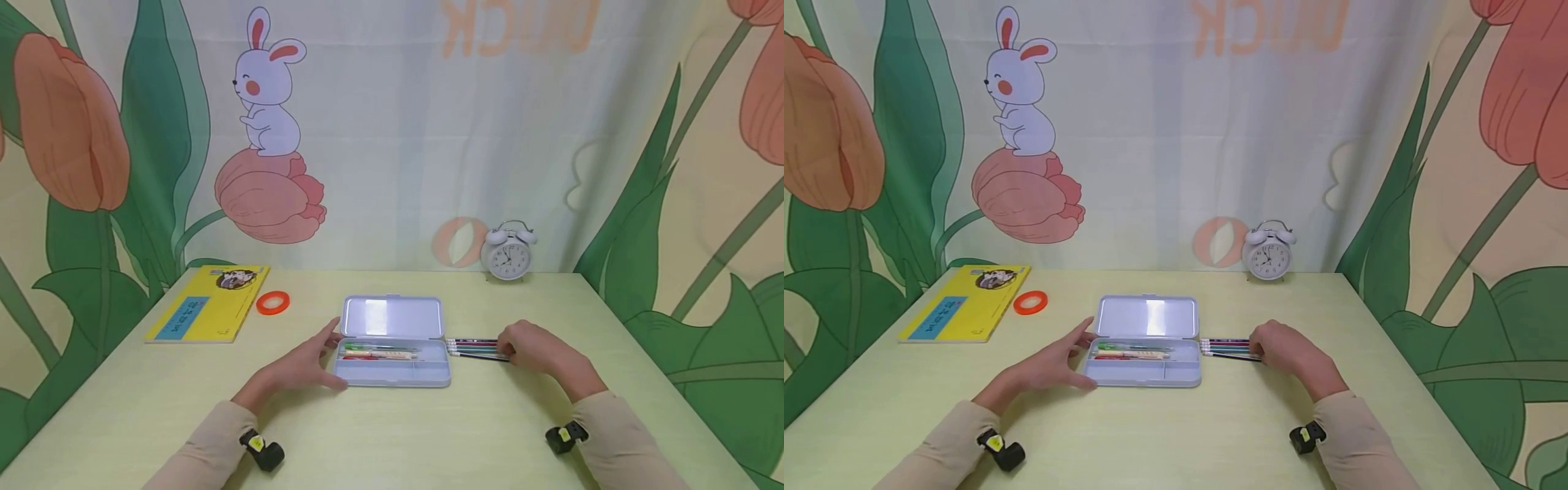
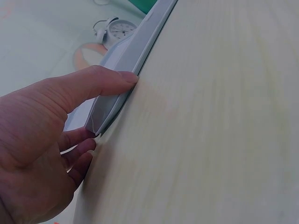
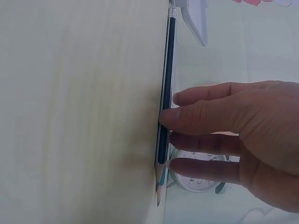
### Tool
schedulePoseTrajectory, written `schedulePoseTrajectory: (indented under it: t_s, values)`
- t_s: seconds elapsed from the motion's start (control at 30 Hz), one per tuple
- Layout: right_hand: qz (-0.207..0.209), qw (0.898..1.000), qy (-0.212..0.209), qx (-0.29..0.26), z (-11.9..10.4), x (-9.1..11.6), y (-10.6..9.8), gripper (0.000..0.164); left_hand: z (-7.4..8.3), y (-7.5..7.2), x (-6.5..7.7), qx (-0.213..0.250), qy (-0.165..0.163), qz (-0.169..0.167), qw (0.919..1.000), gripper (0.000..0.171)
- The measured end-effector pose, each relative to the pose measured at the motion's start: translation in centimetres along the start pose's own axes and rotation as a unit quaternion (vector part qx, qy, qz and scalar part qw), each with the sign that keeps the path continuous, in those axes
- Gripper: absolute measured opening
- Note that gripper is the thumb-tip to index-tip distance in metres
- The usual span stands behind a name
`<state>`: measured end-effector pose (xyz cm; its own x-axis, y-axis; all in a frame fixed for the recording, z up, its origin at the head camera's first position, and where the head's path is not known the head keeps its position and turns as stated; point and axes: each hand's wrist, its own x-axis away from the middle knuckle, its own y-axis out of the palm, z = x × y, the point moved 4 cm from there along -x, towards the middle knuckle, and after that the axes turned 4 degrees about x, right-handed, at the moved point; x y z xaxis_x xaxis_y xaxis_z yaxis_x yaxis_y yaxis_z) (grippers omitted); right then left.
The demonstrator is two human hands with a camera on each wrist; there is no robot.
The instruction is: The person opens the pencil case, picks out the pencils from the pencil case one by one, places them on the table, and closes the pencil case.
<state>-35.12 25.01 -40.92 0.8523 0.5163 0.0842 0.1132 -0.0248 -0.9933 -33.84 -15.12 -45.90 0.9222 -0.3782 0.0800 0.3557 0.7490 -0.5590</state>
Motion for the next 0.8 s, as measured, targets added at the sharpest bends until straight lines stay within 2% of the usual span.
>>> schedulePoseTrajectory:
  t_s: [0.17,0.4,0.8]
  values:
    - [-0.008,1.000,0.016,0.018,-0.02,-0.01,-0.04,0.017,0.09,-0.02,0.01,-0.001,0.002,0.000,1.0000,0.122]
    - [-0.038,0.998,0.056,0.007,0.23,-0.23,0.16,0.014,0.20,-0.04,0.05,-0.002,0.004,-0.002,1.0000,0.122]
    - [-0.034,0.999,0.038,0.000,0.32,0.11,0.14,0.012,0.25,-0.06,0.25,0.001,0.002,-0.002,1.0000,0.123]
